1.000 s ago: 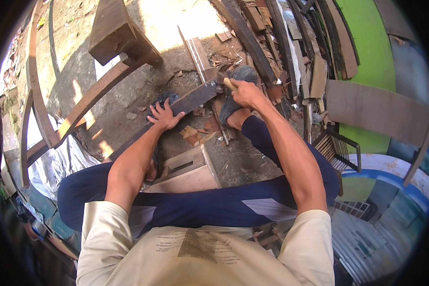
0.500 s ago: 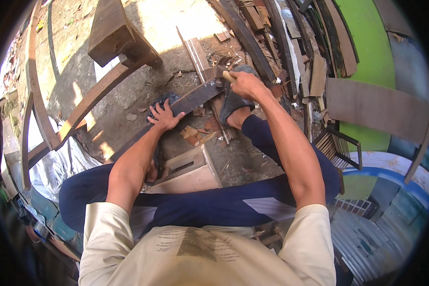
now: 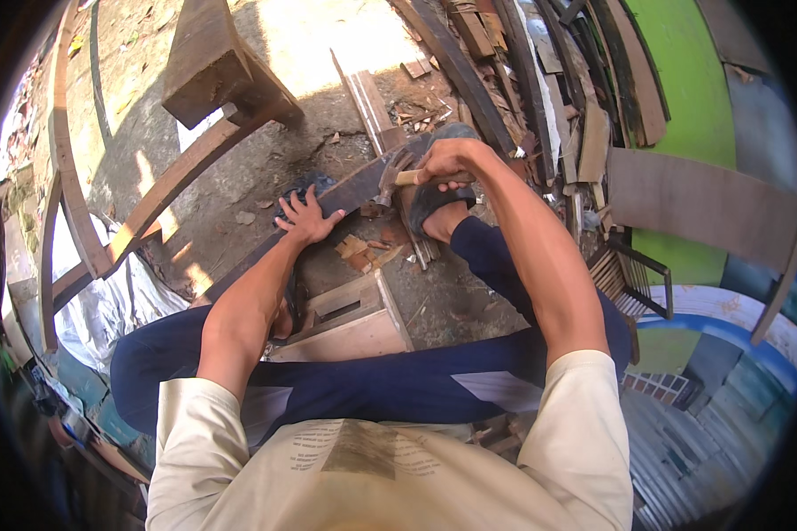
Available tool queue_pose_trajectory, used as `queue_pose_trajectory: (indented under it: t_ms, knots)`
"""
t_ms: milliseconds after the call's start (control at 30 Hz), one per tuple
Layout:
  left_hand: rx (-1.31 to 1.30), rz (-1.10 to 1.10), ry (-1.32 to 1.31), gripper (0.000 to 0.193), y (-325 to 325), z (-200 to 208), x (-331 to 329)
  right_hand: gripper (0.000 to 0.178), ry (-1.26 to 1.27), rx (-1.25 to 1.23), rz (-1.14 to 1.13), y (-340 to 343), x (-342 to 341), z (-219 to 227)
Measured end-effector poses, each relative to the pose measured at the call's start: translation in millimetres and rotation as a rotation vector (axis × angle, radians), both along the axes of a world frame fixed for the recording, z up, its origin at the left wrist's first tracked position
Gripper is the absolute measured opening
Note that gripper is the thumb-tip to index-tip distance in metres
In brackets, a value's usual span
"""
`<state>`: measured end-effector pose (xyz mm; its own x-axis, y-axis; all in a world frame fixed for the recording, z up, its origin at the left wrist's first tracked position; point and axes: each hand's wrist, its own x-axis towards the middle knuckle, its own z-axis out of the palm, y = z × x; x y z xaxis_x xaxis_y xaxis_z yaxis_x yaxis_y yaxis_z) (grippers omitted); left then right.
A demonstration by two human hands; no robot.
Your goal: The person sits on the ground and uses a hammer to strike a small piece of wood placed on a larger wooden plank. The person repeatedly lifts and strikes the wood with the hammer, occasionally adjusting the wood's position.
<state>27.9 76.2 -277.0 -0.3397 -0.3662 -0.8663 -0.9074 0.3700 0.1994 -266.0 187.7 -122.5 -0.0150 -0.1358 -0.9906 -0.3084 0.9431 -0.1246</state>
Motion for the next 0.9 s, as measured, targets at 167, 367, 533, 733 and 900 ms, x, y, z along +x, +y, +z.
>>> queue_pose_trajectory:
  t_ms: [167, 367, 533, 733, 900]
  knots:
    - [-0.005, -0.009, 0.023, 0.112, 2, -3, 3, 0.046, 0.010, -0.008, 0.202, -13, -14, -3]
    - [0.066, 0.011, 0.024, 0.110, -4, 15, -1, 0.046, 0.404, -0.126, 0.959, -20, 7, 15]
    - [0.088, -0.007, 0.026, 0.109, -12, 12, 7, 0.056, 0.380, -0.217, 0.795, 0, 13, 6]
    - [0.165, -0.253, -0.123, 0.107, -32, 35, -9, 0.067, 0.223, -0.285, 0.682, -5, 6, -7]
    - [0.342, -0.434, -0.291, 0.064, -52, 100, -72, 0.058, 0.358, -0.370, 0.894, 5, -18, -10]
